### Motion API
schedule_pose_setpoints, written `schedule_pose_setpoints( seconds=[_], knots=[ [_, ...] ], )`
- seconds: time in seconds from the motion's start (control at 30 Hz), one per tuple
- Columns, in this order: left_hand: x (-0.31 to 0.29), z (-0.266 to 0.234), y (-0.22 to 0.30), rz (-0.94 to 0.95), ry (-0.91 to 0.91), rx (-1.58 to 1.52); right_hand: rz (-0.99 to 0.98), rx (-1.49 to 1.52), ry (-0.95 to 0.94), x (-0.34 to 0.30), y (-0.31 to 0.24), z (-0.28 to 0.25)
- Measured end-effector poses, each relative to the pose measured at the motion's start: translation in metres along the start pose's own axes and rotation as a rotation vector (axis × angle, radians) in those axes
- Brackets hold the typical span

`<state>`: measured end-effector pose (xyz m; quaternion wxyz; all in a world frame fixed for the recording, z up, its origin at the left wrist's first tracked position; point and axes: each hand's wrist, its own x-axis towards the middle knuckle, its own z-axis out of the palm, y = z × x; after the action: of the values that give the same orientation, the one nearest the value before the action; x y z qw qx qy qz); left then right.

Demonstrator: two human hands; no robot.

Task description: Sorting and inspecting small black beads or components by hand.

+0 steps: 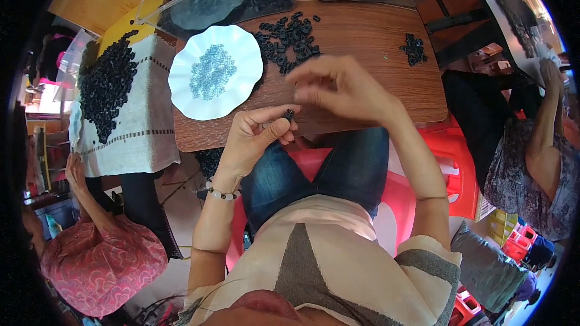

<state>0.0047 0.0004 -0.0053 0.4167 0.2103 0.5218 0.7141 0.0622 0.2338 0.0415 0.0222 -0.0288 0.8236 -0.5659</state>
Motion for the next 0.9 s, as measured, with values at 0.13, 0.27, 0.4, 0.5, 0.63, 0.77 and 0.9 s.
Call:
schedule_pose_setpoints(
  seconds=[0.13,0.27,0.4,0.5,0.63,0.77,0.9],
  knots=[
    [0.000,0.002,0.001,0.015,0.015,0.035,0.010,-0.523,0.356,0.042,0.042,-0.043],
    [0.001,0.002,0.002,0.027,0.042,0.059,0.010,-0.735,0.547,0.075,0.077,-0.064],
    [-0.002,0.002,0.006,0.039,0.065,0.083,0.014,-0.875,0.495,0.091,0.074,-0.055],
    [-0.001,0.004,0.008,0.039,0.073,0.082,-0.074,-0.950,0.557,0.093,0.086,-0.052],
    [0.000,0.000,0.004,0.068,0.103,0.074,-0.004,-0.757,0.475,0.093,0.073,-0.049],
    [0.000,0.002,0.005,0.097,0.147,0.035,0.040,-0.572,0.541,0.075,0.053,-0.042],
    [0.000,0.001,-0.001,0.251,0.207,0.143,0.069,0.048,0.353,0.043,0.021,-0.018]
  ],
)
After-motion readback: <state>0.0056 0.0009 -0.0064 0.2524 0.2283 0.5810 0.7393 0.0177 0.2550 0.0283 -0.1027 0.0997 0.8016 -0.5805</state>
